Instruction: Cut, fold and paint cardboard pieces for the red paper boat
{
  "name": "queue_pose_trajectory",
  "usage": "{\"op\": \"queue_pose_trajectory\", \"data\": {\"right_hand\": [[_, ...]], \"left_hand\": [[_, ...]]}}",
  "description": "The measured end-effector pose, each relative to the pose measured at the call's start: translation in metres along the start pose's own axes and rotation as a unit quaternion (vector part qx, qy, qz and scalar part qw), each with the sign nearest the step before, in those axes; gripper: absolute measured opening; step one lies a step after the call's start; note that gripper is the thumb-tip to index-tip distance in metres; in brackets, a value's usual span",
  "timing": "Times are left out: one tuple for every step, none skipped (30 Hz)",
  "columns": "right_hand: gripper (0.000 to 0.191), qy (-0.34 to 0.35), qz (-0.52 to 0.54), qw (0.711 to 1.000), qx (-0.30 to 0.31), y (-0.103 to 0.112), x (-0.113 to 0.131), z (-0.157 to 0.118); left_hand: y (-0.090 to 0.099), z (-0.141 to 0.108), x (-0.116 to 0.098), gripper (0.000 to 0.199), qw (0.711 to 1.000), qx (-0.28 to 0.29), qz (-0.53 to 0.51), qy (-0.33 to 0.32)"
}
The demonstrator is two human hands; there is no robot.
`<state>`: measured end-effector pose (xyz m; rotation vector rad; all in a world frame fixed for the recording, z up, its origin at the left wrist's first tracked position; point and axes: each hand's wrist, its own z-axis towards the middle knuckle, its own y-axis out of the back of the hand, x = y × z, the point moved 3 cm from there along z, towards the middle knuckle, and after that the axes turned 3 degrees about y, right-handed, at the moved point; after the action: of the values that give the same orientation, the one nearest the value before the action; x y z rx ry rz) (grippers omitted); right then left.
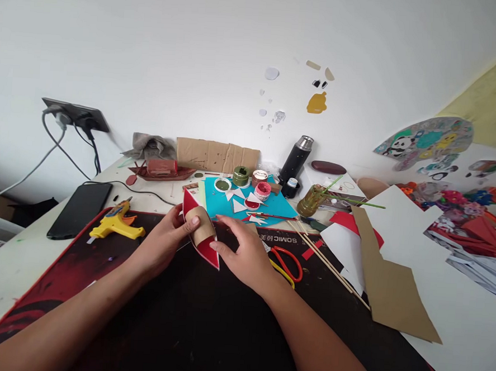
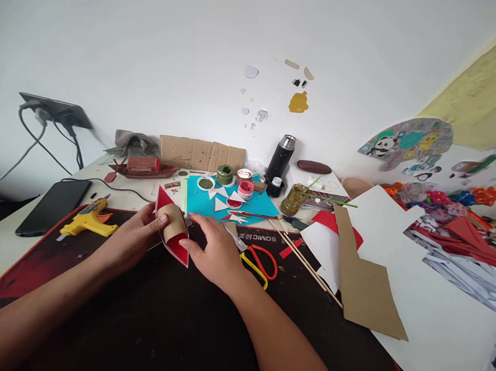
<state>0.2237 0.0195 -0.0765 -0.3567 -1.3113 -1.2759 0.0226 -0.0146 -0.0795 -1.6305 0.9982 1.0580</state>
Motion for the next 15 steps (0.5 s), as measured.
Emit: {"op": "queue_pose_trajectory", "data": {"right_hand": [[0.047, 0.009, -0.01, 1.0, -0.001, -0.001, 0.001, 0.0], [0.043, 0.018, -0.017, 1.0, -0.002, -0.001, 0.002, 0.0], [0.039, 0.027, -0.021, 0.999, -0.006, -0.001, 0.002, 0.0], [0.035, 0.03, -0.022, 0.999, -0.01, 0.0, 0.002, 0.0], [0.033, 0.028, -0.021, 0.999, -0.016, 0.002, 0.002, 0.001], [0.033, 0.021, -0.019, 0.999, -0.021, 0.003, 0.002, 0.002], [0.033, 0.012, -0.017, 0.999, -0.027, 0.005, 0.002, 0.002], [0.034, 0.002, -0.015, 0.999, -0.032, 0.007, 0.001, 0.003], [0.034, -0.007, -0.014, 0.999, -0.036, 0.009, 0.001, 0.004], [0.033, -0.011, -0.014, 0.999, -0.038, 0.009, 0.002, 0.004], [0.033, -0.012, -0.015, 0.999, -0.038, 0.01, 0.002, 0.005], [0.032, -0.009, -0.015, 0.999, -0.035, 0.009, 0.003, 0.005], [0.032, -0.004, -0.013, 0.999, -0.031, 0.009, 0.004, 0.005], [0.03, 0.001, -0.009, 1.0, -0.023, 0.008, 0.005, 0.005], [0.029, 0.006, -0.003, 1.0, -0.018, 0.007, 0.005, 0.005]], "left_hand": [[-0.001, -0.001, 0.001, 0.084, 1.0, 0.001, 0.008, -0.003], [-0.001, -0.001, 0.002, 0.083, 1.0, 0.007, 0.012, 0.0], [-0.001, -0.001, 0.002, 0.081, 1.0, 0.017, 0.01, 0.007], [0.0, 0.0, 0.002, 0.077, 1.0, 0.025, 0.001, 0.015], [0.001, 0.0, 0.002, 0.073, 0.999, 0.031, -0.01, 0.025], [0.003, 0.001, 0.002, 0.068, 0.999, 0.031, -0.02, 0.033], [0.005, 0.003, 0.001, 0.064, 0.999, 0.026, -0.024, 0.039], [0.007, 0.004, 0.001, 0.062, 0.999, 0.018, -0.022, 0.042], [0.009, 0.004, 0.0, 0.06, 0.999, 0.011, -0.017, 0.044], [0.01, 0.005, 0.0, 0.06, 0.999, 0.007, -0.009, 0.045], [0.01, 0.005, 0.0, 0.061, 0.999, 0.008, -0.003, 0.046], [0.01, 0.004, 0.0, 0.062, 0.999, 0.011, 0.002, 0.045], [0.01, 0.004, -0.001, 0.062, 0.999, 0.017, 0.005, 0.045], [0.009, 0.003, -0.001, 0.063, 0.999, 0.023, 0.007, 0.045], [0.008, 0.003, -0.001, 0.063, 0.999, 0.028, 0.012, 0.044]]}}
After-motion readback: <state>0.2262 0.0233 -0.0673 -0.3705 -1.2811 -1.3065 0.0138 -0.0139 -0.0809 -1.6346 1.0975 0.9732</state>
